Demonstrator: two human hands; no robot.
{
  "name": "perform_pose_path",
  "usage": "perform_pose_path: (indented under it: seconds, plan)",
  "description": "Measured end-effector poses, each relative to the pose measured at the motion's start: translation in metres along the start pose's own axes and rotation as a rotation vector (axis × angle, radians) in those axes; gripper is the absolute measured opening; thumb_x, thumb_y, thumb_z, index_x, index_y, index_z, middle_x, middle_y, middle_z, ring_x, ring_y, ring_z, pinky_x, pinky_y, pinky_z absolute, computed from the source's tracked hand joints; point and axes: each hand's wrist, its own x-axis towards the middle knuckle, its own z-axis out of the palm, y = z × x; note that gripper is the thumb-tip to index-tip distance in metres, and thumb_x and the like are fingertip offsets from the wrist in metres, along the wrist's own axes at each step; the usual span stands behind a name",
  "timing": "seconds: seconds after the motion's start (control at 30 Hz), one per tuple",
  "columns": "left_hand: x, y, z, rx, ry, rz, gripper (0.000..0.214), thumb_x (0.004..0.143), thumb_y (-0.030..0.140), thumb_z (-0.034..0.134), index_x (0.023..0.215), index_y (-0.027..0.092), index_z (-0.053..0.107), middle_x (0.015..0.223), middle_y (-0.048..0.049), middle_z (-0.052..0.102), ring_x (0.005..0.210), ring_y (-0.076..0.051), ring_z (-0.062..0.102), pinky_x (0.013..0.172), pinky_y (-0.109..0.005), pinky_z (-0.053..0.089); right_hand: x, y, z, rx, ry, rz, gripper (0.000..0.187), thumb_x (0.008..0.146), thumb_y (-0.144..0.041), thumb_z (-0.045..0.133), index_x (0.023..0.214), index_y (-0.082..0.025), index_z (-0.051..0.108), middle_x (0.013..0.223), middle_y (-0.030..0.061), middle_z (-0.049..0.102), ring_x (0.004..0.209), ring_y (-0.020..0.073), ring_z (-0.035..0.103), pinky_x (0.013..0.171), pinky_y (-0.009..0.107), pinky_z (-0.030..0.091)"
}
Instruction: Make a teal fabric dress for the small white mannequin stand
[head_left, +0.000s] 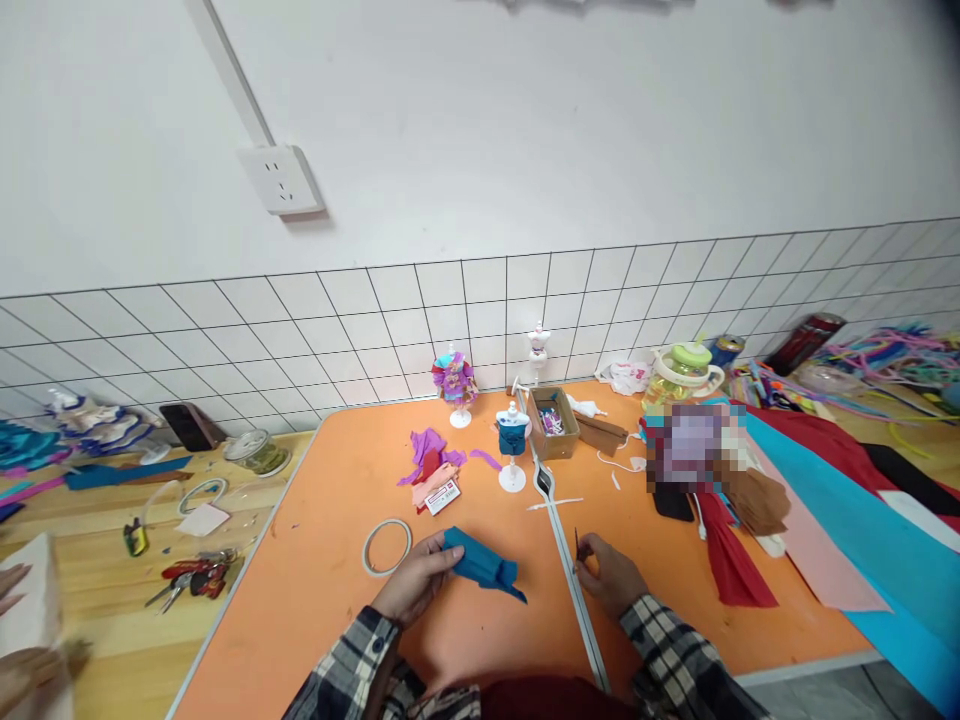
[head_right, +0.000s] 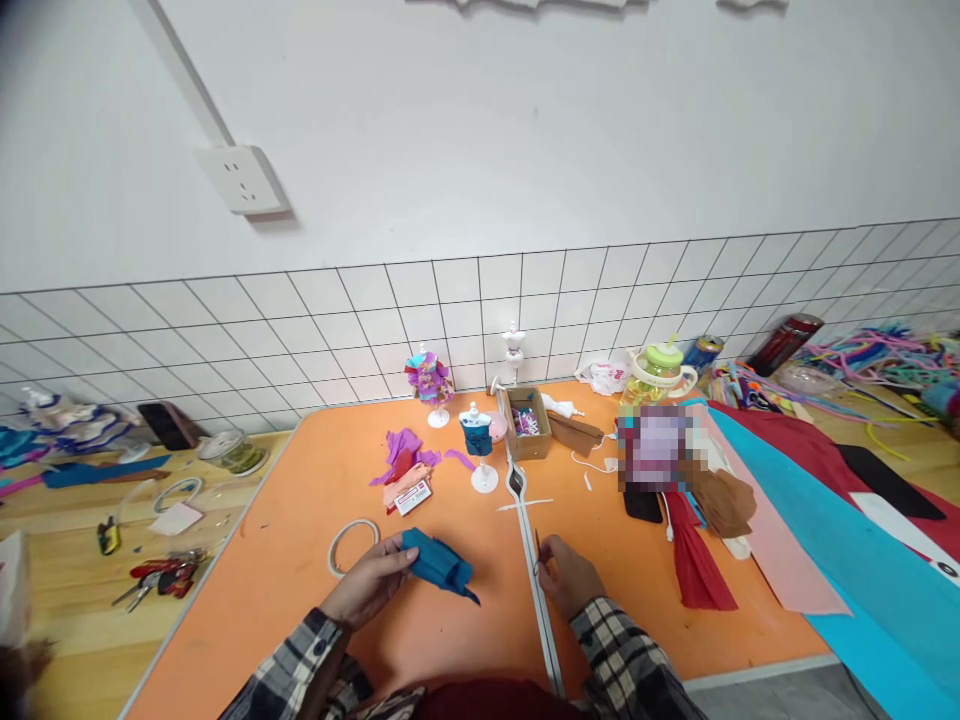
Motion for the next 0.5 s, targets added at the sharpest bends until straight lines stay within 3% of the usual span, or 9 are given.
perform_pose_path:
  seconds: [0.07,0.13,0.27,0.4,0.5]
  plan:
    - [-0.001,0.010,0.005,0.037,0.005,0.024,0.029,0.072,0.038,0.076,0.077,0.011,0.067,0.075,-0.0083,0.071,0.075,-0.022,0.067,0.078,-0.035,0.050,-0.002,-0.011,0.006,0.229,0.047,-0.041,0.014,0.080,-0.023,0.053,0.095,-0.021,0.052,0.094,0.0022,0.066,0.065,0.0123,0.062,0.066,0.024,0.045]
    - [-0.002,0.017,0.012,0.069,0.031,0.039,0.029,0.070,0.036,0.078,0.079,0.012,0.066,0.073,-0.0063,0.070,0.069,-0.021,0.066,0.074,-0.034,0.051,-0.002,-0.028,0.013,0.601,0.048,-0.036,0.027,0.077,-0.034,0.056,0.100,-0.021,0.051,0.087,0.0005,0.063,0.041,0.0069,0.047,0.047,0.024,0.039]
    - [-0.005,0.026,0.024,0.058,0.131,0.094,0.044,0.069,0.035,0.079,0.105,0.015,0.064,0.081,-0.0055,0.071,0.070,-0.021,0.066,0.068,-0.031,0.053,0.001,-0.060,0.013,1.145,-0.101,0.006,0.046,0.067,-0.053,0.064,0.092,-0.018,0.049,0.080,0.0007,0.061,0.034,0.0016,0.032,0.031,0.018,0.023]
    - [-0.009,0.037,0.030,0.015,0.175,0.116,0.076,0.067,0.031,0.081,0.134,0.020,0.047,0.104,-0.0097,0.070,0.088,-0.026,0.067,0.075,-0.033,0.053,-0.006,-0.078,-0.015,1.284,-0.197,-0.100,0.045,0.067,-0.054,0.068,0.085,-0.020,0.043,0.085,0.0015,0.066,0.030,-0.0016,0.026,0.027,0.016,0.021]
    - [-0.013,0.049,0.031,0.024,0.189,0.123,0.086,0.065,0.028,0.083,0.140,0.023,0.041,0.109,-0.0098,0.069,0.089,-0.026,0.067,0.078,-0.035,0.053,-0.015,-0.082,-0.045,1.190,-0.492,-0.233,0.042,0.068,-0.048,0.070,0.083,-0.019,0.045,0.073,-0.0022,0.064,0.029,-0.0008,0.029,0.027,0.015,0.020]
